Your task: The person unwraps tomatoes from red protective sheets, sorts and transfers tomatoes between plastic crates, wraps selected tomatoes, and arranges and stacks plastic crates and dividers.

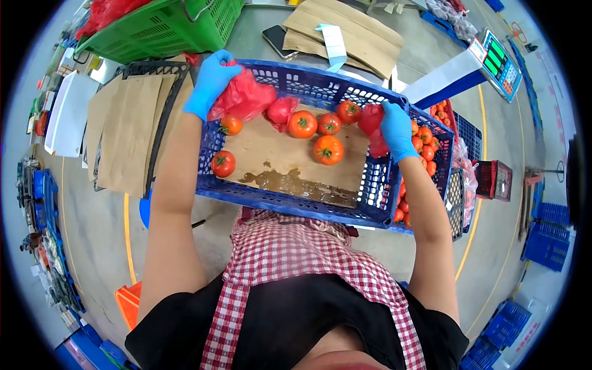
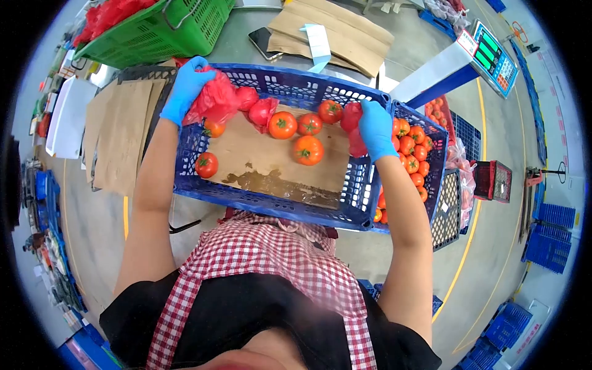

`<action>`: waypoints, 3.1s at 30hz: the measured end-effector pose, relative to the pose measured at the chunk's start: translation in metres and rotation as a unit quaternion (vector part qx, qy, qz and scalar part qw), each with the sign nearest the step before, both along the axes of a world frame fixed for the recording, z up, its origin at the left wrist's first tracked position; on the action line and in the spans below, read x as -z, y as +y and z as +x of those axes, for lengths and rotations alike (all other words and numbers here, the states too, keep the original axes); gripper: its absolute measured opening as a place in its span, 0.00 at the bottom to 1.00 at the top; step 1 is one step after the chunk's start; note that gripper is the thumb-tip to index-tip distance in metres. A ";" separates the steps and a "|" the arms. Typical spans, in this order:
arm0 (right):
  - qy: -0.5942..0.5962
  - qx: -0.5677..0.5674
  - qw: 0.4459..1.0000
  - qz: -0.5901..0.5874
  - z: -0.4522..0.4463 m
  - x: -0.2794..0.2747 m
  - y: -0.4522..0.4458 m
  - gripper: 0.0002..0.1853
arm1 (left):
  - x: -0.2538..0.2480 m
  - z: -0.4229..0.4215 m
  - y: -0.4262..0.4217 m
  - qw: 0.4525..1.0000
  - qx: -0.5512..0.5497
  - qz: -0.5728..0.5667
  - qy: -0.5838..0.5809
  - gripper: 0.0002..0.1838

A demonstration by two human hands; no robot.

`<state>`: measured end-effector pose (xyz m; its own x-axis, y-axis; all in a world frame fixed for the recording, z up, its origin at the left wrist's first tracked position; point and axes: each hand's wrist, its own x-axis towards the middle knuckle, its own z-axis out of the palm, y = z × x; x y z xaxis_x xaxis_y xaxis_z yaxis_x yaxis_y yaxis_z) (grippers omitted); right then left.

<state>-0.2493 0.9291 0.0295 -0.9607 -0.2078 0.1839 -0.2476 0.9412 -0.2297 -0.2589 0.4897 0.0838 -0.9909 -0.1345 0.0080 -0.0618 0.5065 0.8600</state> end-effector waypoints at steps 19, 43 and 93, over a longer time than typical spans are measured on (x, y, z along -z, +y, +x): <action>-0.092 0.158 0.828 -0.530 -0.021 -0.110 -0.028 0.21 | 0.098 0.015 0.111 0.931 0.258 -0.255 -0.042 0.12; -0.089 -0.120 0.989 0.001 -0.003 0.036 -0.273 0.27 | -0.086 0.063 0.001 0.918 0.096 -0.376 -0.080 0.27; -0.020 -0.115 0.846 -0.521 -0.069 -0.184 -0.251 0.27 | -0.225 -0.111 -0.073 0.844 -0.093 0.366 0.380 0.20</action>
